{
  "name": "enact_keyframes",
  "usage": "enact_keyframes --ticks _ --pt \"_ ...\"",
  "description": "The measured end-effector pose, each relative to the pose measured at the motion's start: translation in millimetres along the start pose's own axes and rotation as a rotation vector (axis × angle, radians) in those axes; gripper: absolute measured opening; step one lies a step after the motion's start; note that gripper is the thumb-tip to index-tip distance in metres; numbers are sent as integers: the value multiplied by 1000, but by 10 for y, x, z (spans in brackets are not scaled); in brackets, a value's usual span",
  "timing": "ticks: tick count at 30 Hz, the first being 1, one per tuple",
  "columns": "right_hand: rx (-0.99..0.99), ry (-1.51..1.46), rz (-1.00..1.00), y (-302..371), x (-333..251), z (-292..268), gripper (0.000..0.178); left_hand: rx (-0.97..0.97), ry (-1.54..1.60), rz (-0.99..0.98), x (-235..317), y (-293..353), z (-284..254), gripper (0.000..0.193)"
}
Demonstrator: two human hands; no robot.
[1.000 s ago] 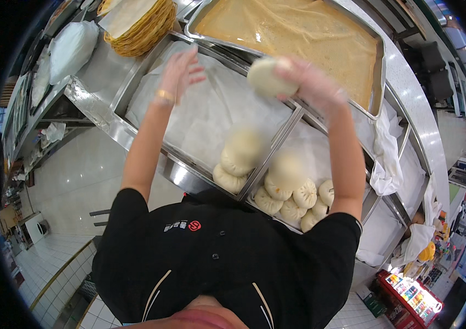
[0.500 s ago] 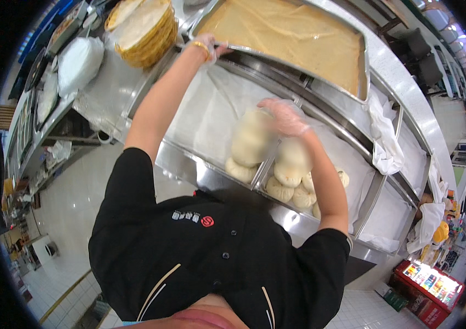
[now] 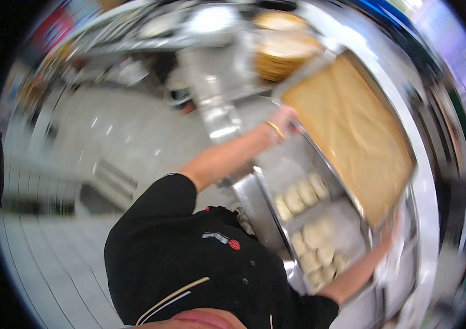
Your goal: The person lines stainless steel display compartments with white paper and transfers steamed buns from a large tray into the compartments. They wear disposable gloves and handle the buns one by one, arranging them neatly in rows. The person also moves trays between the display counter and a nearby storage rack.
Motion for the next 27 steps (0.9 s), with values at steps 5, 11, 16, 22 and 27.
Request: enact_keyframes --ticks 5,11,16,22,27 --pt "-363 472 -183 168 -744 290 47 211 16 255 292 1261 -584 6" --pt "-536 218 -51 1053 -1293 1648 44 353 111 489 511 2779 -1608 8" --pt "-721 158 3 2095 -1562 2783 41 569 244 588 920 3723 -2450 5" --pt "-1137 341 -78 2574 -918 4658 28 797 275 909 1525 4819 -3384 52" --pt "-1238 256 -122 4266 -324 6134 13 927 220 899 2098 5412 -4357 75"
Point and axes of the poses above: each hand's wrist, its own y-axis away from the middle knuckle, its own z-axis out of the palm, x = y × z, the point moved 5 cm from there along -y, towards the middle knuckle, and after that the axes turned 6 degrees about x, right-handed, at the moved point
